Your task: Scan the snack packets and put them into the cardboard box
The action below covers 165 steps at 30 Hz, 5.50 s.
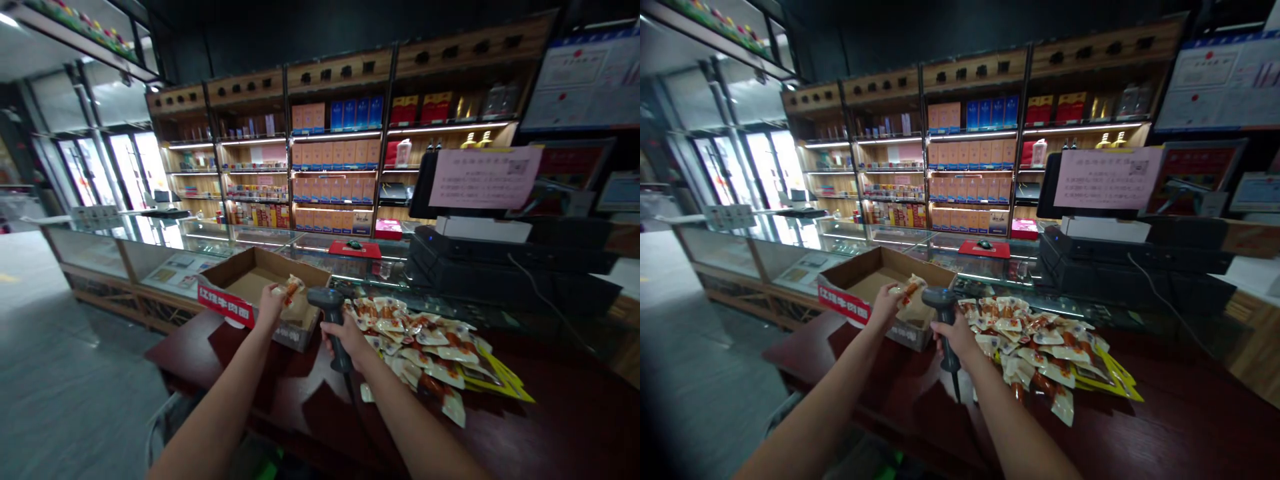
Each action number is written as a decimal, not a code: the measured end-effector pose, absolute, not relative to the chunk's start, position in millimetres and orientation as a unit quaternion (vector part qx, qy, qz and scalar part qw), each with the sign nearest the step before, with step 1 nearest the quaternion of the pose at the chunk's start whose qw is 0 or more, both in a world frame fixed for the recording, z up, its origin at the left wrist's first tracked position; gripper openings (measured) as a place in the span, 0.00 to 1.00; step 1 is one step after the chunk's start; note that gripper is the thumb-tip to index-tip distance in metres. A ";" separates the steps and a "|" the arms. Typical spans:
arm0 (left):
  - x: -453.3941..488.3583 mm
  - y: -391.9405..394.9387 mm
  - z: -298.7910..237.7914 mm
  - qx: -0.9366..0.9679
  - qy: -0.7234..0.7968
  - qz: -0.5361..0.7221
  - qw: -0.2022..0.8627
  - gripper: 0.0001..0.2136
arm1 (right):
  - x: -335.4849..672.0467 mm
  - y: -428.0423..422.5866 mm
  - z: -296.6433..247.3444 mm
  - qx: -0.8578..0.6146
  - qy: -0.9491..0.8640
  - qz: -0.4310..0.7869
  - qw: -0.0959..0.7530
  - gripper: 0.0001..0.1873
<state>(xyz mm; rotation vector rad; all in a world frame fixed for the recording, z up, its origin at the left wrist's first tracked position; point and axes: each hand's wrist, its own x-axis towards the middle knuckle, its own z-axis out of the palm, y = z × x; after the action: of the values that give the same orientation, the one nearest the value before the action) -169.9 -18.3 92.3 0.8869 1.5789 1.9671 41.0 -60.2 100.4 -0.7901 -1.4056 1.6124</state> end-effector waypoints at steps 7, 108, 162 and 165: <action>-157.6 -22.9 102.1 0.459 0.638 0.616 -0.057 0.23 | 38.4 -67.8 100.1 -0.316 -0.558 0.645 0.415 0.19; -163.7 -29.0 99.8 0.487 0.648 0.570 -0.134 0.08 | 42.4 -54.7 104.5 -0.297 -0.607 0.633 0.376 0.18; 20.3 40.7 0.1 0.401 0.346 0.724 0.441 0.19 | 236.3 -60.1 26.7 -0.401 -0.472 0.546 0.564 0.13; 20.0 41.9 -2.1 0.400 0.358 0.724 0.433 0.20 | 237.0 -59.2 25.4 -0.399 -0.476 0.548 0.560 0.13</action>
<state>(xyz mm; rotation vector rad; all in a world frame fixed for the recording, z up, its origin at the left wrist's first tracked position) 20.0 41.9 -2.1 0.9962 0.8914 1.8043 237.0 -59.2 25.4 -0.9394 -1.1228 1.2911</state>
